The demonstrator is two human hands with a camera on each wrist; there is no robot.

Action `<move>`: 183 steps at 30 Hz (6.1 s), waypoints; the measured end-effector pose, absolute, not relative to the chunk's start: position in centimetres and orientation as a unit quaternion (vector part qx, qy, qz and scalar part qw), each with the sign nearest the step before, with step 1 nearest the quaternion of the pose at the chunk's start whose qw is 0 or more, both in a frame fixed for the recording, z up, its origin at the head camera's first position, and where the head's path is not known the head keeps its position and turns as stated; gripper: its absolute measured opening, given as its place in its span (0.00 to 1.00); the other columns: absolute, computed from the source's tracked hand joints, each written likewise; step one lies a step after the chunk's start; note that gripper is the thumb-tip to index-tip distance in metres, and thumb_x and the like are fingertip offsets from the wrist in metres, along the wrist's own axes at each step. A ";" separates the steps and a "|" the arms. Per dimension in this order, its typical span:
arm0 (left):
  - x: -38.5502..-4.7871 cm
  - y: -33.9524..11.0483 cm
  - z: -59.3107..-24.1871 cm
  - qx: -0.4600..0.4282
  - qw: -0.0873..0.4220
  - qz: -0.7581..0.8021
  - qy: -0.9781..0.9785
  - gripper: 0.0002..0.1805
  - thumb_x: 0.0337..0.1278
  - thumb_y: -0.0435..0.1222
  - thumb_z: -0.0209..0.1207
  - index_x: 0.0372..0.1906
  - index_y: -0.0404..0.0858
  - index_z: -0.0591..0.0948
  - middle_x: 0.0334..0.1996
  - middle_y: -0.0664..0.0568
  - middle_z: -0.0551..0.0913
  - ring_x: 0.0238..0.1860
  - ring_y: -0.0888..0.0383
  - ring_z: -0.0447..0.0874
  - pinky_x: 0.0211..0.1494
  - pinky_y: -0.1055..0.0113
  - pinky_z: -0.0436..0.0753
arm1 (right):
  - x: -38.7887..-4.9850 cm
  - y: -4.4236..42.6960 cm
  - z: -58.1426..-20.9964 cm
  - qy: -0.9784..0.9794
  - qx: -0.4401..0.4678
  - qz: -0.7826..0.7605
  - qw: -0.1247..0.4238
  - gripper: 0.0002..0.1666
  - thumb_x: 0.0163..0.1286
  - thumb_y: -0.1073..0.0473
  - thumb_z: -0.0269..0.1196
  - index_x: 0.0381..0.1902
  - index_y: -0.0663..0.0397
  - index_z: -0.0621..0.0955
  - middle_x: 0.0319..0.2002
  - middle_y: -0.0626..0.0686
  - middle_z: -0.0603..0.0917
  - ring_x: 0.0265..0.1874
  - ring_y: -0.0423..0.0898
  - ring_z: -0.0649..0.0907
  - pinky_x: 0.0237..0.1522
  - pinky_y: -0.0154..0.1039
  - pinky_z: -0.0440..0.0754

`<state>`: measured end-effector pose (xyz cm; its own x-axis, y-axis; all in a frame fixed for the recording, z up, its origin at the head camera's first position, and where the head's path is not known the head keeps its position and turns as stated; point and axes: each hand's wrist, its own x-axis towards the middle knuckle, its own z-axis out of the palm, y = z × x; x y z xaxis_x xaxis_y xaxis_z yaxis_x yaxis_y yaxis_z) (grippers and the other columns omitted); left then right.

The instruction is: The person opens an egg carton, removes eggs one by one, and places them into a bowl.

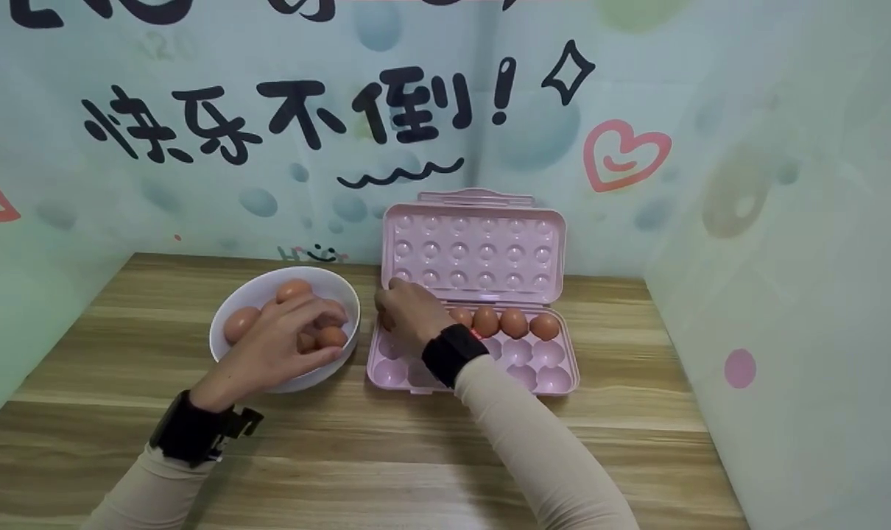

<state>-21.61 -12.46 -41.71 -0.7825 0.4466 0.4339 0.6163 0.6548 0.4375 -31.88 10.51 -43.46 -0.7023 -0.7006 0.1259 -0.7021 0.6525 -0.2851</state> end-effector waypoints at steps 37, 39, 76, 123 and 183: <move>-21.2 -10.7 -41.6 -0.285 0.195 -0.316 -0.883 0.25 0.58 0.39 0.77 0.59 0.44 0.83 0.52 0.53 0.84 0.48 0.57 0.82 0.51 0.64 0.85 | -23.6 15.8 -40.4 -0.826 0.244 0.505 0.059 0.22 0.64 0.55 0.79 0.49 0.55 0.81 0.46 0.54 0.84 0.44 0.48 0.89 0.51 0.41 0.89; -21.1 -10.3 -41.7 -0.295 0.197 -0.319 -0.879 0.26 0.57 0.40 0.77 0.60 0.44 0.83 0.53 0.53 0.84 0.47 0.56 0.83 0.51 0.63 0.84 | -23.1 15.9 -40.7 -0.821 0.233 0.520 0.051 0.23 0.64 0.55 0.79 0.50 0.55 0.81 0.47 0.54 0.84 0.44 0.49 0.89 0.52 0.41 0.88; -20.9 -12.0 -40.4 -0.316 0.190 -0.302 -0.879 0.21 0.60 0.41 0.75 0.56 0.44 0.83 0.51 0.54 0.84 0.50 0.57 0.81 0.54 0.62 0.83 | -21.6 16.1 -41.0 -0.786 0.255 0.562 0.021 0.15 0.72 0.62 0.71 0.54 0.58 0.81 0.52 0.57 0.87 0.50 0.53 0.88 0.56 0.48 0.88; -21.0 -23.5 -40.1 -0.216 -0.018 -0.278 -0.936 0.13 0.51 0.26 0.70 0.42 0.40 0.85 0.39 0.49 0.82 0.43 0.49 0.76 0.47 0.55 0.74 | -22.4 18.6 -39.6 -0.785 0.211 0.581 0.041 0.16 0.71 0.62 0.73 0.52 0.62 0.81 0.49 0.57 0.85 0.50 0.52 0.89 0.56 0.42 0.87; -21.8 -10.9 -41.9 -0.322 0.108 -0.256 -0.905 0.34 0.60 0.46 0.74 0.71 0.49 0.78 0.70 0.51 0.75 0.69 0.49 0.74 0.72 0.50 0.74 | -31.3 15.5 -42.4 -0.938 0.311 0.151 -0.033 0.20 0.61 0.68 0.74 0.52 0.51 0.88 0.42 0.49 0.80 0.41 0.49 0.80 0.44 0.42 0.83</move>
<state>-21.75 -10.90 -41.95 -0.7698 0.5270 0.3602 0.6376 0.6618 0.3943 -31.26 15.48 -42.43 -0.8047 -0.5927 0.0326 -0.5730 0.7612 -0.3037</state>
